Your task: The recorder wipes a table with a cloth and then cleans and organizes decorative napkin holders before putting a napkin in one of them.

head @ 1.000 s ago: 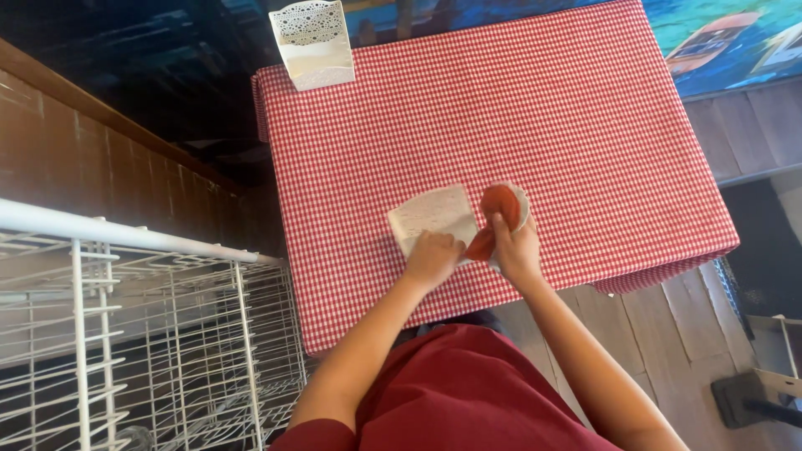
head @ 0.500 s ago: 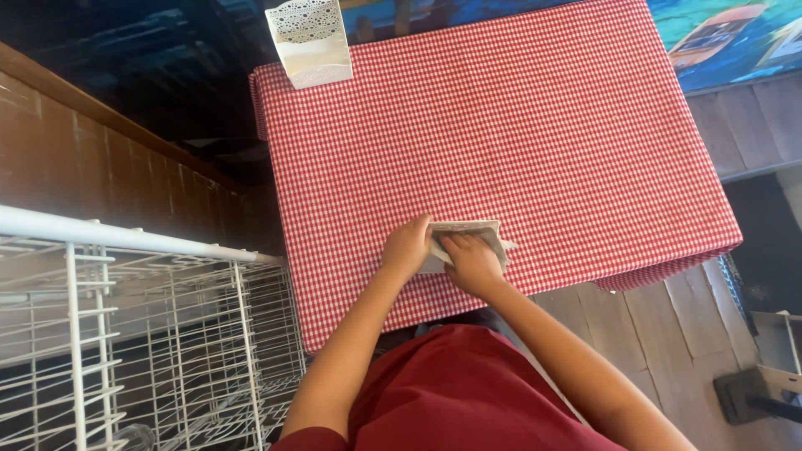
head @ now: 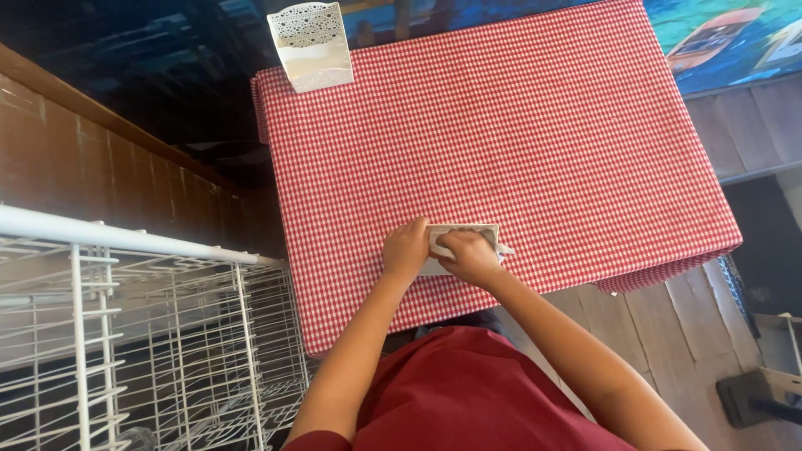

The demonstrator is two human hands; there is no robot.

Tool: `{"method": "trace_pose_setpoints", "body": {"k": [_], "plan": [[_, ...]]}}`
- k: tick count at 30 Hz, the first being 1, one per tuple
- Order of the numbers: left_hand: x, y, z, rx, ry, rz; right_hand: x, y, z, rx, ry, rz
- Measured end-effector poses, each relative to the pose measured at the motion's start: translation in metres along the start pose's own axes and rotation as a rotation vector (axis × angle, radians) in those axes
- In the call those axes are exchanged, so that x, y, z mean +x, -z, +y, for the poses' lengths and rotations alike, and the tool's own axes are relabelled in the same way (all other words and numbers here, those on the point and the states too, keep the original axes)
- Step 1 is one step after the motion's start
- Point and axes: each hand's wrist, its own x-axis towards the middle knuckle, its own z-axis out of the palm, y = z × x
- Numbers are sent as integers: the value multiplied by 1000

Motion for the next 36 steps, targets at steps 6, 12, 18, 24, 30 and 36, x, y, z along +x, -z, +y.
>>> {"method": "trace_pose_setpoints", "body": {"k": [6,12,18,24,30,36], "plan": [[6,16,22,-71,63,-168,-32,66,-27,-70,173,718],[35,28,95,-293,-104,-93,-55,107,-39,-359,21,694],[79,7,166,-494,-343,-86,-104,127,-28,-221,-382,504],[115,16,294,-586,-806,-176,-135,230,-50,-270,-776,490],[58,-5,379,-760,-1242,-306,-246,200,-9,-212,-1106,500],[-14,-27,453,-900,-1349,-474,-351,184,-51,-388,-1230,748]]}}
